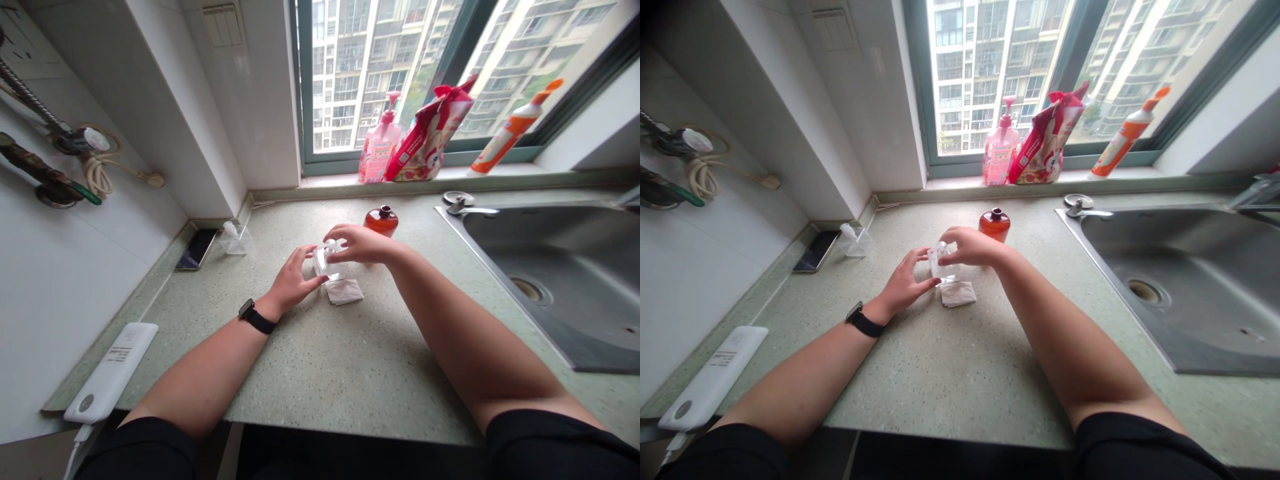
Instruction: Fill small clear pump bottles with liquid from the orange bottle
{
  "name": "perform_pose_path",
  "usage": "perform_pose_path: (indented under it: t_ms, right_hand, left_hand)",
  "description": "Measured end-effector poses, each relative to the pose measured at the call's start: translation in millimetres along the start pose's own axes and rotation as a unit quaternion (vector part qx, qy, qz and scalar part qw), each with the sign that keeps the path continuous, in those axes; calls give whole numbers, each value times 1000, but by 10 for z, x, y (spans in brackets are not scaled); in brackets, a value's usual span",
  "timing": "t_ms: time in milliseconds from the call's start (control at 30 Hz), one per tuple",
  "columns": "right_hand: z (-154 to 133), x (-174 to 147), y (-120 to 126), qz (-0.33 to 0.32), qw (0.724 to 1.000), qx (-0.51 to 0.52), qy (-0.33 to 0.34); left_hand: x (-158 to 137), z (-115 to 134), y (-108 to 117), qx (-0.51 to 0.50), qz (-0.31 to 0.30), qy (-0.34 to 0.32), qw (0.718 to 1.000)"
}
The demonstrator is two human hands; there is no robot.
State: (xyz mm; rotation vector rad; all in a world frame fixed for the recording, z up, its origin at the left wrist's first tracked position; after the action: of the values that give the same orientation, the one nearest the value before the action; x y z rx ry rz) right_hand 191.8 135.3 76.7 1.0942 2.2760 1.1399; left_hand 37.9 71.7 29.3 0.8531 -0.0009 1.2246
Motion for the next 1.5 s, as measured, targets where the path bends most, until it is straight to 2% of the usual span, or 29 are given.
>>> perform_pose_path:
  t_ms: [233,433,800,1067,1167,1333,1500]
  right_hand:
    - [25,6,-30,-27,996,64,63]
    - [-28,13,10,20,995,36,93]
    - [-159,36,-28,117,988,-42,96]
    - [-244,12,-3,140,984,-32,103]
    - [-298,-61,186,161,981,-11,112]
    - [-375,-380,768,230,965,53,117]
    - [-394,-884,1400,344,933,3,102]
  left_hand:
    - [1,-30,-11,-14,1,8,1000]
    - [2,-84,14,-21,13,36,999]
    - [0,-163,123,-3,70,52,996]
    - [-10,-185,182,-15,89,60,994]
    - [-9,-135,211,-32,93,35,995]
    - [16,-170,215,-46,96,31,994]
    - [26,-232,196,-27,96,42,994]
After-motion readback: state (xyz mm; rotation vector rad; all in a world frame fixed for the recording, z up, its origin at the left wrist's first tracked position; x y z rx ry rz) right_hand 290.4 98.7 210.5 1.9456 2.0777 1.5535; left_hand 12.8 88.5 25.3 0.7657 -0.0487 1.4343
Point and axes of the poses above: each hand's wrist, its own x-axis towards the middle knuckle, its own y-axis out of the back of the hand, z = x × y, the point moved 9 cm from there along x, towards the middle knuckle, and after that the axes turned 2 degrees about -z, right-handed, at the moved point
